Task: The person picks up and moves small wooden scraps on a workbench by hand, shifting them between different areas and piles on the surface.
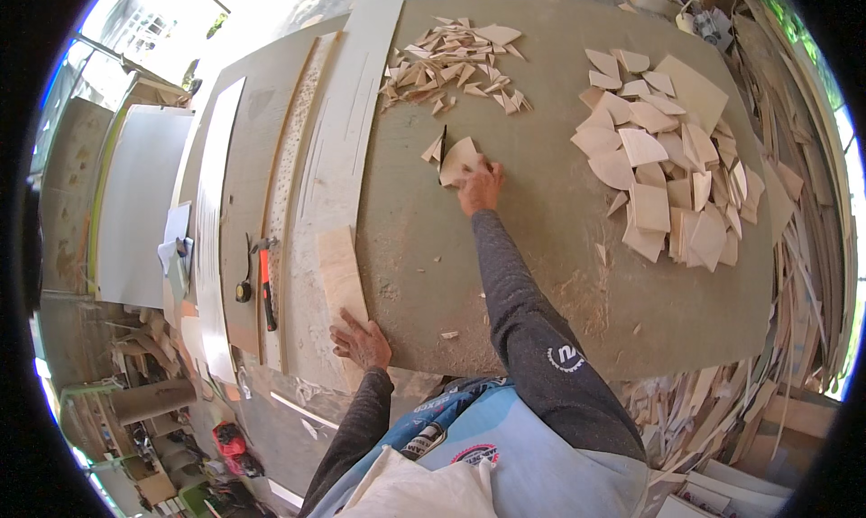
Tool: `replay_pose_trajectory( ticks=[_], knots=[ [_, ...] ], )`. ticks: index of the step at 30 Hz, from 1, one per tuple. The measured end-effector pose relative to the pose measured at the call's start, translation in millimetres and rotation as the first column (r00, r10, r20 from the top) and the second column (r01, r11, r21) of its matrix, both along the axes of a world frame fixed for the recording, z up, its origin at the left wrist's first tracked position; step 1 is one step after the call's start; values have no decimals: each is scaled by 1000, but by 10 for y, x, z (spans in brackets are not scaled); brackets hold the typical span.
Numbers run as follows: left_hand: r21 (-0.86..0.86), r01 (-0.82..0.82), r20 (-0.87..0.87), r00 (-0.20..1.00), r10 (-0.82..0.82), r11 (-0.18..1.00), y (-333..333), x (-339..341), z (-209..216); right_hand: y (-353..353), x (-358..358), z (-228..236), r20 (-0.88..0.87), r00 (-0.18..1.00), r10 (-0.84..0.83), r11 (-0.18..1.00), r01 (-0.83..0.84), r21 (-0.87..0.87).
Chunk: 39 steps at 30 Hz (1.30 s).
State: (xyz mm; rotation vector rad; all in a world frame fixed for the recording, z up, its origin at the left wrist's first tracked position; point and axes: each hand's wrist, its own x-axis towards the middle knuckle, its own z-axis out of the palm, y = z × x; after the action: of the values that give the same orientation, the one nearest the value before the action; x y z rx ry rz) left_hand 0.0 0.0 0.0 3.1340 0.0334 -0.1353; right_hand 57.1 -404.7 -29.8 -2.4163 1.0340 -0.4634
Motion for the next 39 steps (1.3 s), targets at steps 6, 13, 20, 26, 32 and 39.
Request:
replay_pose_trajectory(
  ticks=[6,13,20,26,32,39],
  knots=[
    [-14,-11,-21,1000,11,1000,-52,-10,59,63,-143,-13,44,998,52,999,-52,-3],
    [-41,-25,-44,999,23,999,-29,-10,96,188,-106,102,73,995,-64,998,64,7],
    [-18,-6,-19,1000,5,1000,14,-13,28,157,-66,130,-53,998,-35,999,35,9],
    [-8,3,-19,1000,-3,1000,22,-15,2,193,-33,195,2,993,-116,993,116,-12],
    [-6,3,-35,999,-3,1000,-15,-14,68,170,-13,124,47,993,-109,994,110,-24],
    [3,11,-18,1000,-11,1000,2,-18,82,212,-4,181,31,994,-101,995,101,3]
  ],
)
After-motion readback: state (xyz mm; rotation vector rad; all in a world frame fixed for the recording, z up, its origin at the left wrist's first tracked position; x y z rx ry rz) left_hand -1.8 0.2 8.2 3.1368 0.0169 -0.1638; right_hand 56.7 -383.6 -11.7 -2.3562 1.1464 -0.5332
